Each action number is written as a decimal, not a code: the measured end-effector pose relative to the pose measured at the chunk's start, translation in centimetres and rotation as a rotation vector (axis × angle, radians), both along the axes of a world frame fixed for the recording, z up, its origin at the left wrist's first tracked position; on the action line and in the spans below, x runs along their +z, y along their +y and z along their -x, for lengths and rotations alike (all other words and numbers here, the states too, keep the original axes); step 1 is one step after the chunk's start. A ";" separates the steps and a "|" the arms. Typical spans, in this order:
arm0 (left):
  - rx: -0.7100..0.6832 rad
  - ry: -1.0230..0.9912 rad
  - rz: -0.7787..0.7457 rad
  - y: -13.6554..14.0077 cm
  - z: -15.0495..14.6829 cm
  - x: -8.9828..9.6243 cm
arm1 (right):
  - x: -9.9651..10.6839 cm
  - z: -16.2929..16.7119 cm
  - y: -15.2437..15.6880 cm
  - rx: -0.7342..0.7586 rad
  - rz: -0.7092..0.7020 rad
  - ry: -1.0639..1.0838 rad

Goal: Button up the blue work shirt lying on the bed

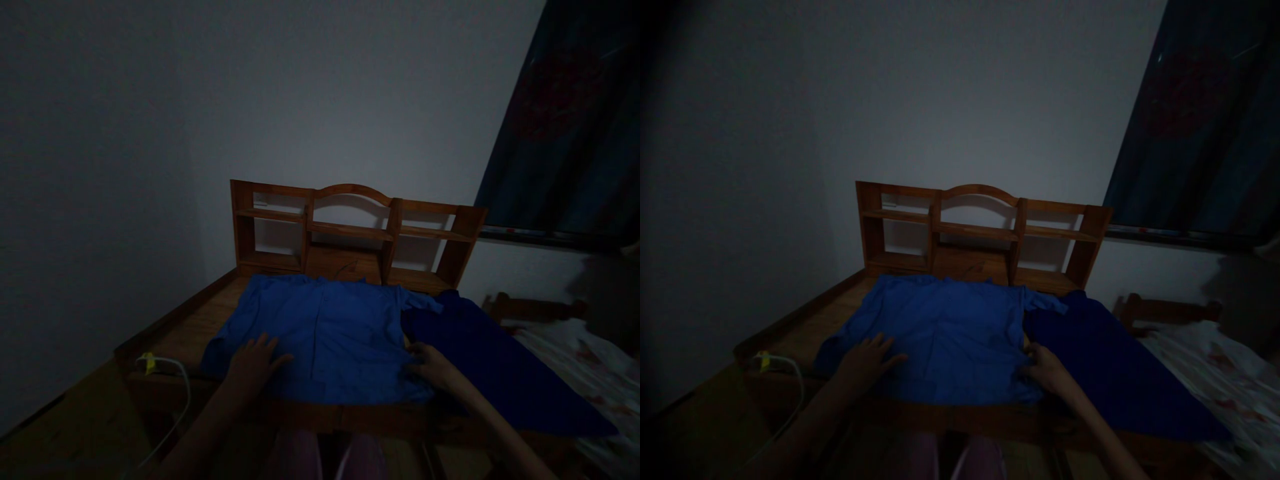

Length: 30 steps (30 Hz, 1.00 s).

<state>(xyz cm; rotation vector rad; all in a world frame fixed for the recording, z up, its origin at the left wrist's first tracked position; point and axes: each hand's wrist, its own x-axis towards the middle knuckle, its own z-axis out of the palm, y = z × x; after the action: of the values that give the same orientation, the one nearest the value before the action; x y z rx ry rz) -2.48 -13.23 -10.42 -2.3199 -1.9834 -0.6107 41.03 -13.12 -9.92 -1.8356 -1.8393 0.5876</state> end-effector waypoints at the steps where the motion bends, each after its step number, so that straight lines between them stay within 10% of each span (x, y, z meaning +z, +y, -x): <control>1: 0.000 0.023 0.022 -0.2 0.1 0.3 | 0.3 -0.2 -0.8 -0.023 -0.050 -0.068; 6: -0.001 0.059 0.004 -2.1 -0.6 0.9 | 2.0 1.0 -4.9 -0.110 -0.369 -0.469; 14: -0.098 -0.715 0.130 -7.6 -7.7 -1.1 | -0.8 14.4 -8.8 0.454 -0.435 -0.316; 23: 0.015 -1.501 0.433 -9.8 -8.6 -5.7 | -6.5 17.5 -7.1 0.358 -0.561 -0.144; 30: 0.036 -1.738 0.410 -9.4 -10.8 -7.8 | -6.0 18.6 -7.0 0.271 -0.382 0.271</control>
<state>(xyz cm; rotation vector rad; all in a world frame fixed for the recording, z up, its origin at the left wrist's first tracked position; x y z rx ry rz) 8.29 -22.61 -18.25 -1.7333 -2.5472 -3.1958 22.48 -20.12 -15.87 -1.2113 -1.8709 0.5053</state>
